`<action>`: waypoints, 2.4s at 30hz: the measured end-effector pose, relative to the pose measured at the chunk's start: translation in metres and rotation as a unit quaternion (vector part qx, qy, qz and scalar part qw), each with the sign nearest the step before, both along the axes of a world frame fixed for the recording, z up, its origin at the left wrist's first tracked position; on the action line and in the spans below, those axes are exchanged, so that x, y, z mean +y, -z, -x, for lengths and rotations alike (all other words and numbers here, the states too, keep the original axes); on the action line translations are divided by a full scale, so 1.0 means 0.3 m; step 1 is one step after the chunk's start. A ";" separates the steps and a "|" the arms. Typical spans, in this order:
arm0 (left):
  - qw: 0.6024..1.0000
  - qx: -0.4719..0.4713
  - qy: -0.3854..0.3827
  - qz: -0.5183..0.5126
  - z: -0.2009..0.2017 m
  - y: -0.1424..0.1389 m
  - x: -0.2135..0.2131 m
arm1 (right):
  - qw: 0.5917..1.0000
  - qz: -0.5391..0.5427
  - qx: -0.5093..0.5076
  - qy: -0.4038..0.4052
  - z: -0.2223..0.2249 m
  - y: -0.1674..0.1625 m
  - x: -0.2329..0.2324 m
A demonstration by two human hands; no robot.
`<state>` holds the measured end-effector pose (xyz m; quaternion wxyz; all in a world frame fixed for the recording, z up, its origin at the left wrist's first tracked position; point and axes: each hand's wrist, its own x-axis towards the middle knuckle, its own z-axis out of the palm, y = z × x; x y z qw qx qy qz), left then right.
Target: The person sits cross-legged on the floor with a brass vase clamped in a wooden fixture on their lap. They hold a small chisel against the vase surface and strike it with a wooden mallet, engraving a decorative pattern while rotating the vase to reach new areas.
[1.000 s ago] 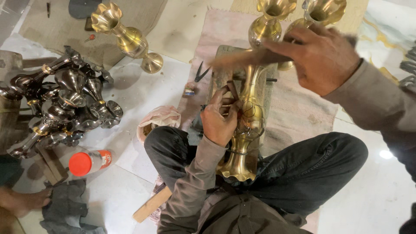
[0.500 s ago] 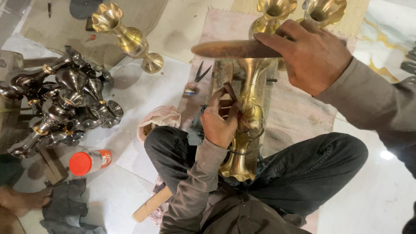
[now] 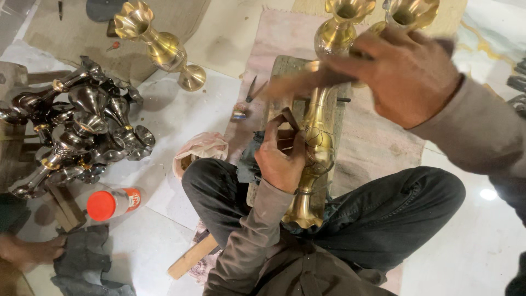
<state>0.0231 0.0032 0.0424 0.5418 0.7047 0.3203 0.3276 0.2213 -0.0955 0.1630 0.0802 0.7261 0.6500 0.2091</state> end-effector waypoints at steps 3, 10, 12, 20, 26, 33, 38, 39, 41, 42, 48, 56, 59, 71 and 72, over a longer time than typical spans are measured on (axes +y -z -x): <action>1.000 0.005 -0.002 -0.024 0.002 -0.006 -0.005 | 0.993 -0.039 -0.105 -0.043 0.018 -0.016 -0.028; 0.999 -0.007 -0.024 -0.043 -0.003 0.026 0.011 | 0.998 -0.018 -0.067 0.010 -0.004 0.061 -0.119; 0.998 -0.055 -0.026 -0.023 -0.006 0.047 0.035 | 0.998 -0.050 -0.017 0.031 -0.031 0.115 -0.148; 0.977 -0.069 0.202 -0.018 -0.142 0.140 0.200 | 0.957 -0.006 0.270 0.103 -0.052 0.354 -0.288; 0.965 0.020 0.262 0.028 -0.208 0.146 0.222 | 0.926 -0.061 0.351 0.127 -0.074 0.393 -0.326; 0.959 0.069 0.272 -0.040 -0.222 0.146 0.233 | 0.931 -0.068 0.334 0.129 -0.119 0.383 -0.305; 0.955 0.097 0.278 -0.020 -0.223 0.148 0.235 | 0.950 -0.047 0.290 0.111 -0.144 0.367 -0.294; 0.955 0.114 0.274 -0.022 -0.223 0.146 0.236 | 0.945 -0.060 0.302 0.113 -0.148 0.363 -0.294; 0.954 0.114 0.274 -0.033 -0.220 0.140 0.235 | 0.944 -0.058 0.305 0.110 -0.158 0.357 -0.297; 0.954 0.114 0.274 -0.038 -0.220 0.137 0.235 | 0.944 -0.058 0.306 0.109 -0.167 0.355 -0.299; 0.954 0.108 0.274 -0.057 -0.223 0.118 0.227 | 0.907 -0.094 0.380 0.152 -0.225 0.343 -0.316; 0.949 0.120 0.279 -0.088 -0.230 0.113 0.227 | 0.900 -0.074 0.424 0.072 -0.253 0.331 -0.269; 0.947 0.115 0.283 -0.101 -0.236 0.115 0.229 | 0.886 -0.051 0.445 0.120 -0.244 0.343 -0.249; 0.937 0.139 0.309 -0.088 -0.235 0.091 0.228 | 0.876 -0.113 0.463 0.069 -0.226 0.338 -0.248; 0.936 0.140 0.311 -0.088 -0.236 0.087 0.227 | 0.868 -0.146 0.471 0.059 -0.225 0.340 -0.249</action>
